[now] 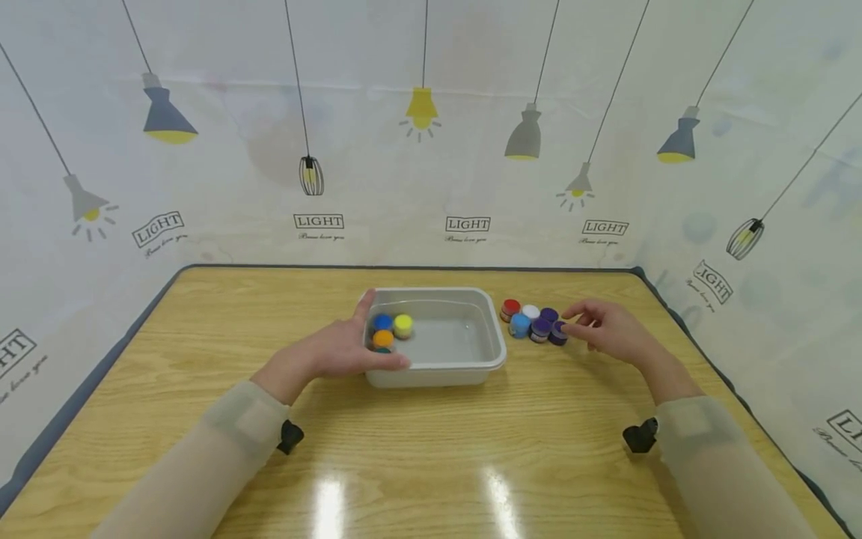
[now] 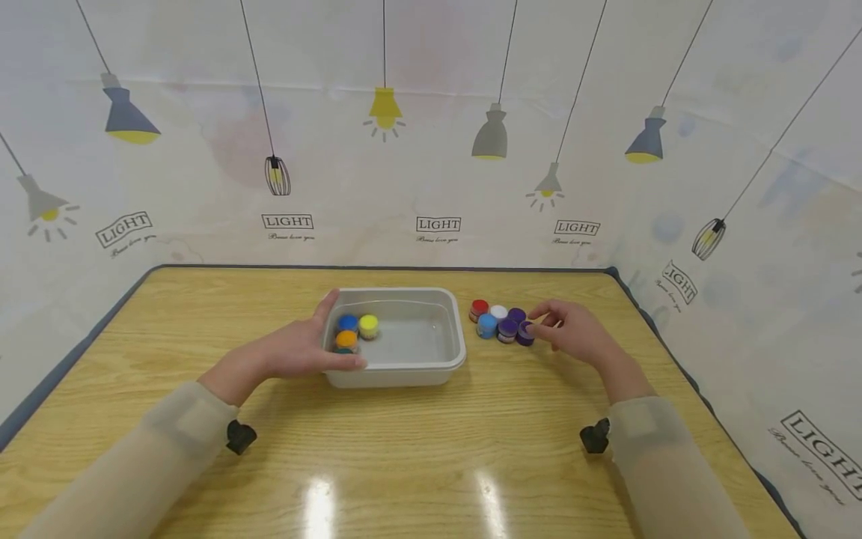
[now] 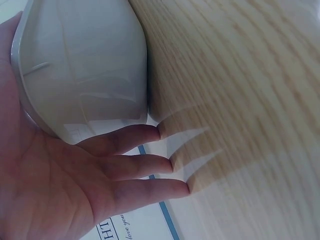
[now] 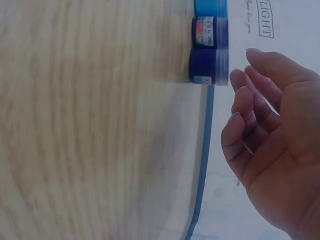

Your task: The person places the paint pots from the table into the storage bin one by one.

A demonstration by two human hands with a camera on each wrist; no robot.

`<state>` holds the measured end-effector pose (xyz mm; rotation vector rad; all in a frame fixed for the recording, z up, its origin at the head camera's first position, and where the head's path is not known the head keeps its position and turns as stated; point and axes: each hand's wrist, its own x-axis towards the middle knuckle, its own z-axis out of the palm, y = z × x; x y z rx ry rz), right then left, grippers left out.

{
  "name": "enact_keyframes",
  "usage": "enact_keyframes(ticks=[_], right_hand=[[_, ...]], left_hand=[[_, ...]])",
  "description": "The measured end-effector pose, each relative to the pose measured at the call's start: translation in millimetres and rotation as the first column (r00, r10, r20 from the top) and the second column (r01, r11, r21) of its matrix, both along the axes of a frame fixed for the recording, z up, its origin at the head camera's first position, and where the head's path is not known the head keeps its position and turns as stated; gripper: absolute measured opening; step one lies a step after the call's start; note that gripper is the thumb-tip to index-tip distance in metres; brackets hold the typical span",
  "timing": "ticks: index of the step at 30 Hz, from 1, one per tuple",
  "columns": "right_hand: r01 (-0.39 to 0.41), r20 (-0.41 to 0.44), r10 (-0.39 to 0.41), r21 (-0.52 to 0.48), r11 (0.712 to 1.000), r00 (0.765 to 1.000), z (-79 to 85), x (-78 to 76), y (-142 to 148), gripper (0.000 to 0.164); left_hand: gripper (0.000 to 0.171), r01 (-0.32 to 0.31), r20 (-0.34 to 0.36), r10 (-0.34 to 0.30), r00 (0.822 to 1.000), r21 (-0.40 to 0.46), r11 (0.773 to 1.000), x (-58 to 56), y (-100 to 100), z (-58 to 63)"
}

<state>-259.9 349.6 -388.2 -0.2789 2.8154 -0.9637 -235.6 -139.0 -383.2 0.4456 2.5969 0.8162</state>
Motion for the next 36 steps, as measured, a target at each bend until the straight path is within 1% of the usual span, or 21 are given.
enact_keyframes(ticks=[6,12,16,21,28,31,34,36], right_hand=[[0.029,0.067,-0.030,0.005,1.000,0.997,-8.0,-3.1,5,0.045],[0.041,0.074,-0.042,0.016,0.999,0.996,-13.1,-5.8,5,0.053],[0.055,0.080,-0.056,0.022,0.998,0.995,-16.7,-8.6,6,0.052],[0.054,0.064,-0.056,0.032,0.998,0.996,-18.5,-9.4,6,0.047],[0.020,0.065,-0.021,0.021,1.000,0.998,-16.1,-6.9,9,0.043],[0.021,0.067,-0.022,0.024,1.000,0.997,-15.9,-7.0,11,0.050],[0.039,0.067,-0.041,0.035,0.999,0.997,-16.6,-7.6,11,0.058],[0.057,0.068,-0.060,0.040,0.998,0.996,-17.4,-7.4,11,0.059]], left_hand=[[0.147,0.007,-0.003,-0.007,1.000,-0.002,1.000,-0.4,1,-0.3],[0.148,0.004,0.007,-0.004,1.000,0.001,1.000,-0.1,0,0.5],[0.148,0.002,0.010,-0.002,1.000,-0.003,1.000,-0.6,0,0.5],[0.148,0.001,0.007,-0.001,1.000,0.001,1.000,-0.1,0,1.4],[0.147,-0.004,0.011,0.004,1.000,0.005,1.000,-1.0,0,0.4],[0.146,-0.002,0.010,0.002,1.000,0.005,1.000,-1.8,0,-0.3],[0.146,-0.002,0.013,0.002,1.000,0.005,1.000,-1.7,0,-0.2],[0.146,-0.002,0.016,0.002,1.000,0.004,1.000,-1.2,1,0.5]])
